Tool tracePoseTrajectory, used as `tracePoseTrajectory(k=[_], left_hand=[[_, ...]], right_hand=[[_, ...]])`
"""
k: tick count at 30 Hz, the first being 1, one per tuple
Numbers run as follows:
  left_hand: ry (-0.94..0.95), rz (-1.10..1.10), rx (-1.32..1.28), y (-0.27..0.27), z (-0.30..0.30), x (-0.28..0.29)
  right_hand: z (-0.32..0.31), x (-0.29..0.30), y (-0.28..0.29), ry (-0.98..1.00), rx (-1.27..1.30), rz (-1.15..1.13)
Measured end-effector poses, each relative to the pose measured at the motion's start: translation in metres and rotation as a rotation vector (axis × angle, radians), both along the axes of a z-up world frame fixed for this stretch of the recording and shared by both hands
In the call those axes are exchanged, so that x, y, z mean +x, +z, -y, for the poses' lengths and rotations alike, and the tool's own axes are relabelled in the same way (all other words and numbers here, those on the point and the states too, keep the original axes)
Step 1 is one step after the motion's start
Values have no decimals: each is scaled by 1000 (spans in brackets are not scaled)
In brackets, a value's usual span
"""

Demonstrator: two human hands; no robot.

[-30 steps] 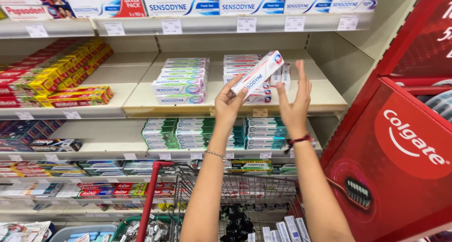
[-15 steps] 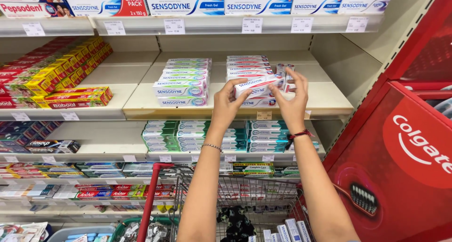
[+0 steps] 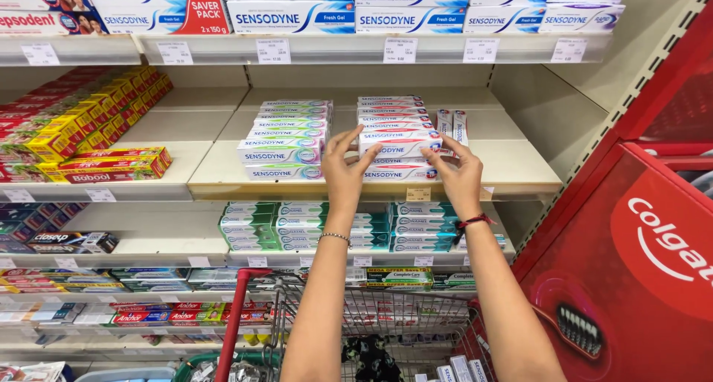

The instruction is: Organize boxes of toothpaste on a store shelf and place some in a shopping cart.

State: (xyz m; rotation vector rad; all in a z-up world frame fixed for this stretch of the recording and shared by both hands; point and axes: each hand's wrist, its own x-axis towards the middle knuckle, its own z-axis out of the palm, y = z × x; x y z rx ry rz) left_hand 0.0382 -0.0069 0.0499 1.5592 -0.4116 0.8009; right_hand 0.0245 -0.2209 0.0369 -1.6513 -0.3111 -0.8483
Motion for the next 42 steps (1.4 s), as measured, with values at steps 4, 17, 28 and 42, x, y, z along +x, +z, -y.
tracePoseTrajectory(k=[4,17,28,42], left_hand=[[45,7,-4,-20,-5,10],[119,-75,81,-11,-5,2],[224,4,165,-10,-4,-4],[12,291,458,-13,71,-61]], right_hand=[[2,0,3,-49,-62,-12],[11,10,-3,-45,-58,-79],[46,29,-21,-186,-43,-28],[73,4,-14,-626,-396,2]])
